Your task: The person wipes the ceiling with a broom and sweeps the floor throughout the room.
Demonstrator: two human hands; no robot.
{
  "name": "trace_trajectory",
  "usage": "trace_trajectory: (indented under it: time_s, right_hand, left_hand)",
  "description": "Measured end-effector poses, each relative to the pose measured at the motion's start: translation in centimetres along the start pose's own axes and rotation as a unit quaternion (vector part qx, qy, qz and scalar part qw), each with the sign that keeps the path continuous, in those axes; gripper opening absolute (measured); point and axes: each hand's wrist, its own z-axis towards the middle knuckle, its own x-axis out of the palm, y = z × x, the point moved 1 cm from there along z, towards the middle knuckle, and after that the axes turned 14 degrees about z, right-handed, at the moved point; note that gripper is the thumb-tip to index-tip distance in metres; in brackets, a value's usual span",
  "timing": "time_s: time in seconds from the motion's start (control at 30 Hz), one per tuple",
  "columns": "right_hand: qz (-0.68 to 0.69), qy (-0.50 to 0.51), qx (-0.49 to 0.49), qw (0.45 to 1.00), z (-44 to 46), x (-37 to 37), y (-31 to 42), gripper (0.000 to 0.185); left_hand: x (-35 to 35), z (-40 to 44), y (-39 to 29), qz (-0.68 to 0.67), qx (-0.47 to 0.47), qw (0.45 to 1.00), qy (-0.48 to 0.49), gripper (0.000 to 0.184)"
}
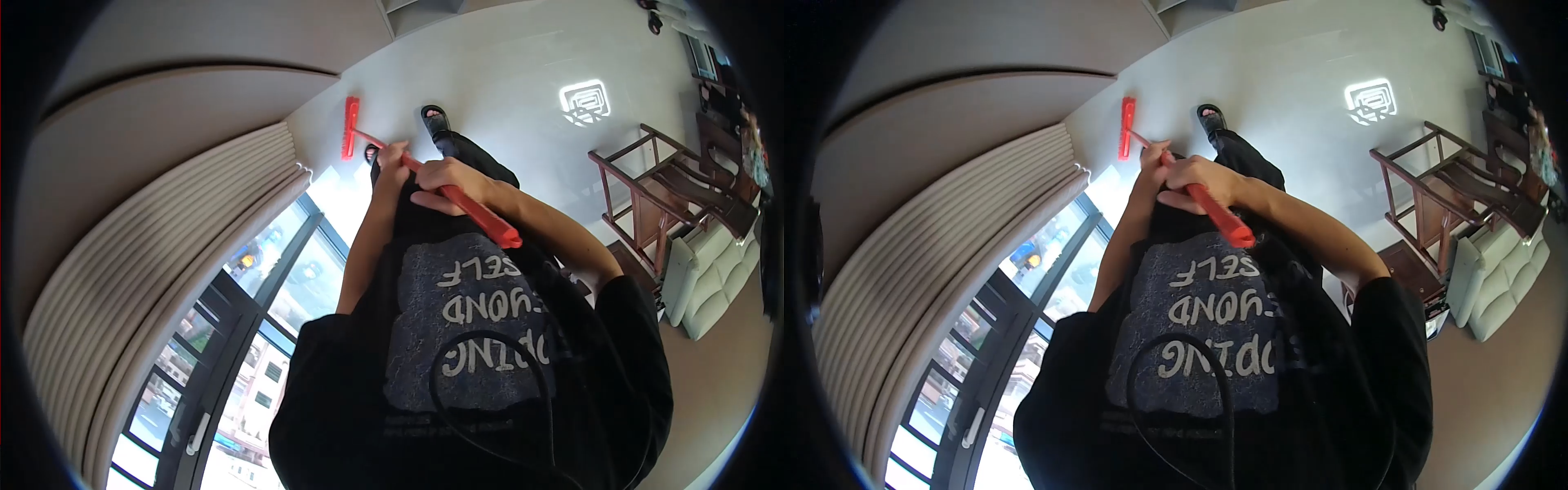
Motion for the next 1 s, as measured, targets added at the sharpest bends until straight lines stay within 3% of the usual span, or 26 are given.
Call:
trace_trajectory:
  time_s: [0.07, 0.1, 0.13, 0.2, 0.27, 0.3, 0.4, 0.43, 0.47, 0.5, 0.53, 0.6, 0.63, 0.67, 0.7, 0.73, 0.77, 0.8, 0.87, 0.9, 0.93, 0.97, 1.0]
  right_hand:
    - [0.017, 0.010, -0.057, 0.998, 1.9, 0.4, 1.6, 0.032]
    - [0.016, 0.020, -0.061, 0.998, 2.7, 1.0, 1.6, 0.034]
    - [0.012, 0.030, -0.067, 0.997, 3.9, 1.5, 1.3, 0.038]
    - [0.034, 0.029, -0.085, 0.995, 6.2, 3.0, 0.4, 0.040]
    - [0.016, 0.043, -0.096, 0.994, 8.3, 4.3, -1.6, 0.035]
    - [0.010, 0.035, -0.101, 0.994, 8.8, 4.9, -2.9, 0.035]
    - [0.018, -0.029, -0.060, 0.998, 10.7, 6.5, -5.6, 0.032]
    - [0.041, -0.028, -0.053, 0.997, 11.0, 7.1, -5.7, 0.032]
    - [0.060, -0.027, -0.049, 0.997, 11.4, 7.3, -5.9, 0.031]
    - [0.057, -0.020, -0.047, 0.997, 11.5, 6.5, -6.1, 0.031]
    - [0.057, -0.009, -0.037, 0.998, 11.0, 5.9, -6.2, 0.022]
    - [0.056, 0.005, 0.005, 0.998, 8.7, 4.3, -5.3, 0.016]
    - [0.037, -0.010, 0.004, 0.999, 7.2, 3.5, -6.0, 0.019]
    - [0.022, -0.023, 0.006, 0.999, 5.2, 2.8, -6.4, 0.021]
    - [0.040, -0.034, 0.035, 0.998, 3.6, 1.5, -4.8, 0.025]
    - [0.056, -0.044, 0.058, 0.996, 2.7, -0.2, -2.7, 0.029]
    - [0.053, -0.040, 0.055, 0.996, 1.7, -1.1, -1.2, 0.029]
    - [0.023, -0.071, 0.071, 0.995, 0.6, -1.7, 0.2, 0.030]
    - [-0.010, -0.095, 0.080, 0.992, -0.1, -3.0, 0.7, 0.032]
    - [-0.012, -0.086, 0.064, 0.994, -0.5, -3.4, 0.5, 0.032]
    - [-0.012, -0.078, 0.050, 0.996, -1.0, -3.7, 0.8, 0.032]
    - [-0.033, -0.079, 0.051, 0.995, -1.0, -4.1, 0.8, 0.030]
    - [-0.032, -0.069, 0.052, 0.996, -0.7, -4.6, 1.6, 0.030]
  left_hand:
    - [-6.3, 1.4, -5.6, -0.253, -0.125, 0.955, -0.097, 0.025]
    - [-7.9, 2.2, -5.8, -0.354, -0.311, 0.879, -0.067, 0.026]
    - [-9.6, 3.0, -5.0, -0.437, -0.480, 0.760, -0.035, 0.027]
    - [-12.9, 3.8, -3.5, -0.373, -0.469, 0.800, 0.005, 0.022]
    - [-14.0, 4.4, 0.2, -0.488, -0.509, 0.708, -0.024, 0.024]
    - [-14.4, 5.4, 2.1, -0.440, -0.592, 0.675, -0.025, 0.041]
    - [-15.3, 5.0, 4.0, -0.441, -0.539, 0.718, 0.000, 0.049]
    - [-14.8, 5.1, 4.7, -0.391, -0.511, 0.765, 0.034, 0.037]
    - [-14.3, 4.9, 5.2, -0.395, -0.513, 0.761, 0.032, 0.037]
    - [-13.5, 5.3, 4.9, -0.365, -0.468, 0.802, 0.063, 0.030]
    - [-13.3, 5.3, 3.7, -0.329, -0.425, 0.839, 0.091, 0.023]
    - [-12.4, 6.2, -0.4, -0.453, -0.491, 0.734, 0.124, 0.017]
    - [-10.2, 6.9, -1.6, -0.432, -0.431, 0.784, 0.118, 0.018]
    - [-8.7, 6.8, -2.5, -0.476, -0.461, 0.736, 0.141, 0.019]
    - [-6.9, 6.7, -3.8, -0.445, -0.403, 0.784, 0.158, 0.018]
    - [-2.2, 7.1, -2.5, -0.471, -0.535, 0.681, 0.168, 0.018]
    - [-1.2, 7.2, -4.4, -0.459, -0.536, 0.687, 0.172, 0.018]
    - [-1.0, 6.3, -6.3, -0.442, -0.387, 0.797, 0.141, 0.018]
    - [-0.1, 7.8, -8.3, -0.444, -0.563, 0.673, 0.183, 0.012]
    - [1.7, 7.6, -6.6, -0.418, -0.557, 0.676, 0.242, 0.031]
    - [0.8, 7.5, -7.3, -0.419, -0.560, 0.675, 0.235, 0.031]
    - [-0.3, 7.2, -8.1, -0.447, -0.467, 0.742, 0.180, 0.014]
    - [-1.8, 7.3, -10.0, -0.467, -0.365, 0.796, 0.120, 0.017]
